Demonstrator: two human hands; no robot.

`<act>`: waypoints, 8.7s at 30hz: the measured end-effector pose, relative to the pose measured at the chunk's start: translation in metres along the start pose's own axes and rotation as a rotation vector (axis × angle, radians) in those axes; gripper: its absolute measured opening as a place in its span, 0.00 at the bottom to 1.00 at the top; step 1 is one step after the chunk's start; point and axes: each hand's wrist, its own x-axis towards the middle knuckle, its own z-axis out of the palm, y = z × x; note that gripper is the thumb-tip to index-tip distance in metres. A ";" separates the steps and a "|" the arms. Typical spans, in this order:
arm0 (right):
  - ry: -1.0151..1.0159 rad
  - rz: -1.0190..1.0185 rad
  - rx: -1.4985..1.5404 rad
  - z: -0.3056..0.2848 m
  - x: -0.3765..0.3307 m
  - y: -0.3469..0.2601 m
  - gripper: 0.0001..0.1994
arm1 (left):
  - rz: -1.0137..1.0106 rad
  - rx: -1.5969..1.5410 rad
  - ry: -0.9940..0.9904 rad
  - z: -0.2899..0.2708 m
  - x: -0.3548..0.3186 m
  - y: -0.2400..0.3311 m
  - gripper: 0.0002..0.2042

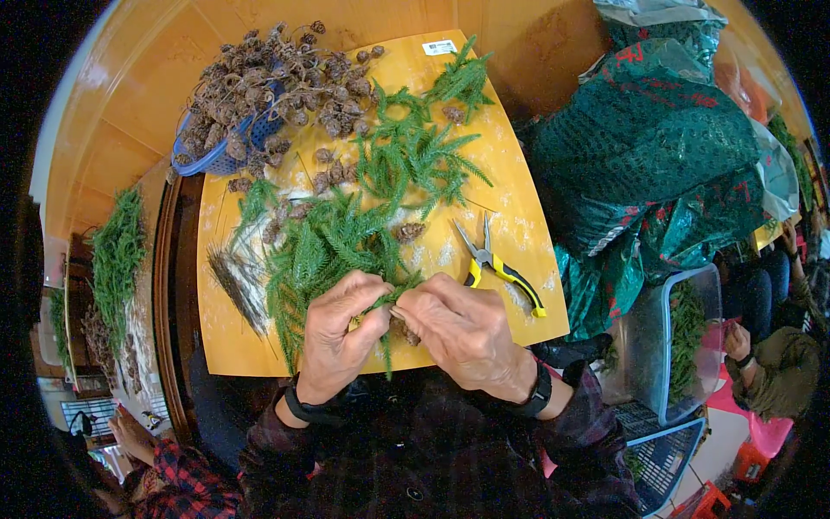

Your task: The person picks up pinecones and green branches from a table, then attaches the pinecones to the branches by hand. Using pliers, the person trims and secures the wire on the assembled pieces before setting them aside.

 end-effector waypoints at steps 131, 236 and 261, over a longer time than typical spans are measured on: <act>-0.541 0.075 0.483 -0.011 0.023 0.016 0.15 | -0.565 -0.772 -0.334 -0.012 -0.036 -0.023 0.13; -0.253 0.376 -0.563 -0.036 -0.047 0.038 0.37 | -0.445 -0.578 -0.142 0.009 -0.044 -0.019 0.08; -0.377 -0.035 -0.610 -0.041 -0.044 0.017 0.18 | -0.532 -0.696 -0.023 0.006 -0.048 -0.023 0.09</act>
